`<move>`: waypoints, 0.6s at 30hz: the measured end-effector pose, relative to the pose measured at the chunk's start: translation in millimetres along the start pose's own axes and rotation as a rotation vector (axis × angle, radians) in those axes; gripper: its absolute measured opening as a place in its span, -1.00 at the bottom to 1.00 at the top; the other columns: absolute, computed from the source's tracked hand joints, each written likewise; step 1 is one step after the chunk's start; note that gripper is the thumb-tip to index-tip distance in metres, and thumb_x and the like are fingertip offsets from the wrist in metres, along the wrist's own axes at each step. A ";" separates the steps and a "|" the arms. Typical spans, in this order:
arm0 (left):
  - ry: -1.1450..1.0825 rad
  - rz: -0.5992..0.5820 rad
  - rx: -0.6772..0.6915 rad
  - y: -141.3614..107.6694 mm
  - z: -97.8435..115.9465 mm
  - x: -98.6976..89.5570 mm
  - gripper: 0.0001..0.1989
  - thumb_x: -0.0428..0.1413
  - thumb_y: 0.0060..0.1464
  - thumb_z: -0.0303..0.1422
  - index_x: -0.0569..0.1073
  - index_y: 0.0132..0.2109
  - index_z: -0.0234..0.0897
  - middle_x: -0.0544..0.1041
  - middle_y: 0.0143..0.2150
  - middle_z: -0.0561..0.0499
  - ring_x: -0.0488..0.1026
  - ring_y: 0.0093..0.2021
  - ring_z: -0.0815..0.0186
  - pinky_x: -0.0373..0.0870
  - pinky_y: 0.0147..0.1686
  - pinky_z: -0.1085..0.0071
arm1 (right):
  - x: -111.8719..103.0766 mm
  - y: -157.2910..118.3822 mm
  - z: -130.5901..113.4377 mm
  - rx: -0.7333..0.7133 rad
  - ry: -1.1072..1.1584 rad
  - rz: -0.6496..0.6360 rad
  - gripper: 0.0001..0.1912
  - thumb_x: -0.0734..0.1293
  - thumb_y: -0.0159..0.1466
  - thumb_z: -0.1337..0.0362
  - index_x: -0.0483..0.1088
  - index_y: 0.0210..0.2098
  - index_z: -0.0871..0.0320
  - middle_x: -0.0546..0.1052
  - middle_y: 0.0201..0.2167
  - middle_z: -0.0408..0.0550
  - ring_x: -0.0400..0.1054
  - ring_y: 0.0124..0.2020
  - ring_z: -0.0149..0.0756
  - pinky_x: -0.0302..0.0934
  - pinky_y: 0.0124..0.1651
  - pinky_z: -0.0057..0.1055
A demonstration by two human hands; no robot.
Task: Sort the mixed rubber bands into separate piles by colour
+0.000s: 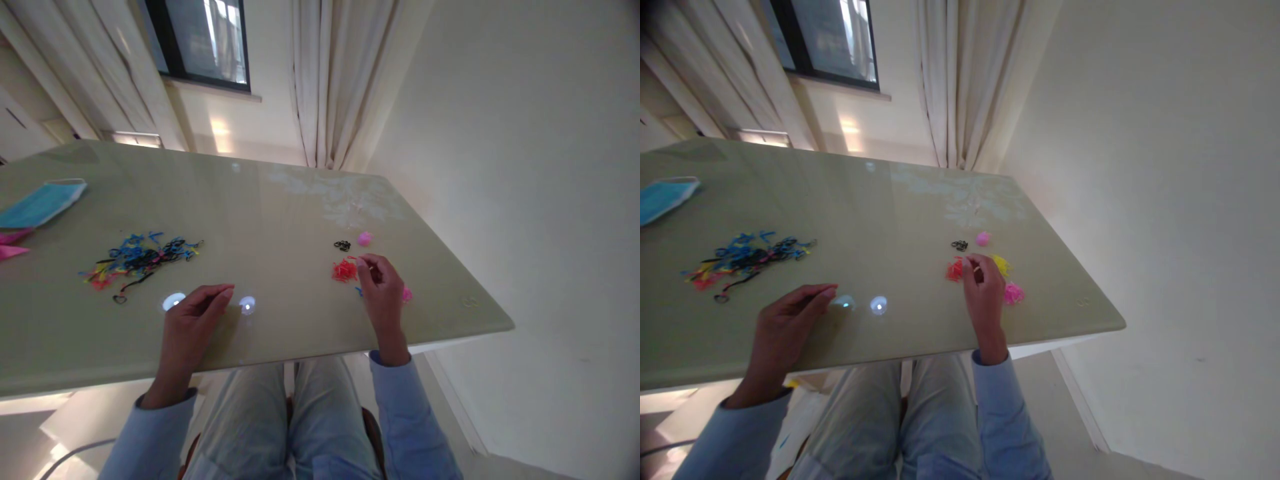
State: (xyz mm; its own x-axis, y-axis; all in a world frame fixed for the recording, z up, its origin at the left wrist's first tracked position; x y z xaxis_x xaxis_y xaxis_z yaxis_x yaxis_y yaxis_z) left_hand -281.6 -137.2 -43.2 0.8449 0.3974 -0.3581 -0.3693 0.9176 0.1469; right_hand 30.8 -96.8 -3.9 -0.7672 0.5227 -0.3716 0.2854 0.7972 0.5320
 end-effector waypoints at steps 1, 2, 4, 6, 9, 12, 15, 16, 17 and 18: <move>0.001 0.001 -0.007 0.0 0.3 0.2 -0.69 0.22 -0.03 -0.07 0.61 -0.24 -0.18 0.64 -0.30 0.03 0.53 -0.32 0.27 0.46 -0.29 0.41 | -2.8 6.1 7.8 -0.039 -0.108 -0.046 -0.83 0.31 0.27 0.20 0.50 -0.31 0.15 0.52 -0.40 -0.08 0.31 -0.44 -0.34 0.22 -0.34 -0.39; 0.001 0.003 -0.012 -0.2 0.9 0.2 -0.69 0.22 -0.03 -0.07 0.61 -0.25 -0.18 0.64 -0.30 0.03 0.53 -0.31 0.26 0.46 -0.27 0.41 | -4.6 11.1 14.4 -0.070 -0.198 -0.096 -0.82 0.30 0.26 0.22 0.52 -0.32 0.16 0.52 -0.40 -0.06 0.32 -0.42 -0.31 0.22 -0.30 -0.37; 0.000 0.006 -0.015 -0.7 2.8 0.0 -0.70 0.23 -0.04 -0.08 0.61 -0.25 -0.17 0.64 -0.29 0.03 0.55 -0.27 0.24 0.47 -0.23 0.39 | -4.8 16.9 23.1 -0.105 -0.329 -0.178 -0.80 0.29 0.26 0.25 0.55 -0.32 0.17 0.52 -0.40 -0.03 0.34 -0.40 -0.27 0.23 -0.25 -0.34; 0.001 0.014 -0.012 -1.5 4.6 -0.7 -0.71 0.23 -0.04 -0.07 0.61 -0.26 -0.16 0.65 -0.29 0.04 0.56 -0.26 0.22 0.49 -0.23 0.38 | -1.7 17.9 26.2 -0.105 -0.420 -0.221 -0.79 0.29 0.26 0.27 0.58 -0.29 0.17 0.51 -0.38 -0.01 0.36 -0.36 -0.24 0.23 -0.22 -0.33; 0.005 0.021 -0.012 -2.5 5.4 -1.4 -0.73 0.22 -0.02 -0.06 0.62 -0.26 -0.11 0.65 -0.27 0.06 0.56 -0.24 0.21 0.49 -0.21 0.35 | 4.8 16.0 25.5 -0.078 -0.489 -0.265 -0.78 0.28 0.28 0.30 0.60 -0.26 0.15 0.51 -0.35 0.02 0.38 -0.31 -0.22 0.22 -0.20 -0.34; 0.005 0.023 -0.008 -2.9 4.4 -1.4 -0.73 0.22 -0.01 -0.05 0.62 -0.25 -0.10 0.65 -0.26 0.06 0.56 -0.22 0.19 0.49 -0.18 0.33 | 6.7 15.9 24.6 -0.074 -0.496 -0.286 -0.77 0.28 0.29 0.31 0.61 -0.24 0.14 0.51 -0.34 0.02 0.37 -0.31 -0.22 0.21 -0.19 -0.35; 0.005 0.017 0.000 -3.4 5.0 -1.3 -0.73 0.22 0.00 -0.06 0.62 -0.24 -0.10 0.65 -0.26 0.06 0.56 -0.23 0.19 0.50 -0.19 0.32 | 2.0 17.5 24.7 -0.081 -0.504 -0.251 -0.76 0.27 0.29 0.31 0.60 -0.21 0.14 0.50 -0.37 0.00 0.35 -0.33 -0.23 0.21 -0.19 -0.34; -0.001 0.017 -0.005 -3.8 5.6 -1.3 -0.74 0.22 0.00 -0.06 0.62 -0.25 -0.10 0.65 -0.27 0.06 0.56 -0.23 0.20 0.50 -0.19 0.33 | -0.3 17.7 24.2 -0.084 -0.504 -0.239 -0.75 0.27 0.29 0.30 0.60 -0.19 0.15 0.50 -0.37 0.01 0.35 -0.34 -0.23 0.21 -0.19 -0.33; -0.011 0.020 -0.012 -4.1 6.3 -1.3 -0.74 0.22 -0.01 -0.07 0.62 -0.25 -0.10 0.65 -0.27 0.07 0.56 -0.23 0.20 0.50 -0.18 0.34 | -2.4 17.3 23.0 -0.088 -0.500 -0.231 -0.74 0.27 0.28 0.30 0.59 -0.17 0.17 0.50 -0.38 0.01 0.34 -0.35 -0.22 0.21 -0.19 -0.33; -0.021 0.022 -0.020 -4.5 7.0 -1.3 -0.75 0.23 -0.01 -0.08 0.62 -0.26 -0.11 0.65 -0.27 0.07 0.56 -0.22 0.21 0.49 -0.17 0.35 | -4.1 16.0 20.9 -0.095 -0.491 -0.227 -0.74 0.27 0.28 0.29 0.58 -0.16 0.19 0.50 -0.38 0.01 0.33 -0.36 -0.22 0.20 -0.19 -0.32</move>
State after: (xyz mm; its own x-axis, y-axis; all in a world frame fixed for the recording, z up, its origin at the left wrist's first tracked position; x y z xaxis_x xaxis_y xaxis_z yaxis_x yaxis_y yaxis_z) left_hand -278.3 -141.8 -37.0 0.8443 0.4181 -0.3352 -0.3958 0.9082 0.1360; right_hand 50.5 -79.9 -9.8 -0.4391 0.4386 -0.7841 0.0737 0.8874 0.4551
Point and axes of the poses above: each hand's wrist, its own y-axis towards the middle knuckle, its own x-axis out of the palm, z = x × y, the point moved 1 cm from there along y, towards the middle knuckle
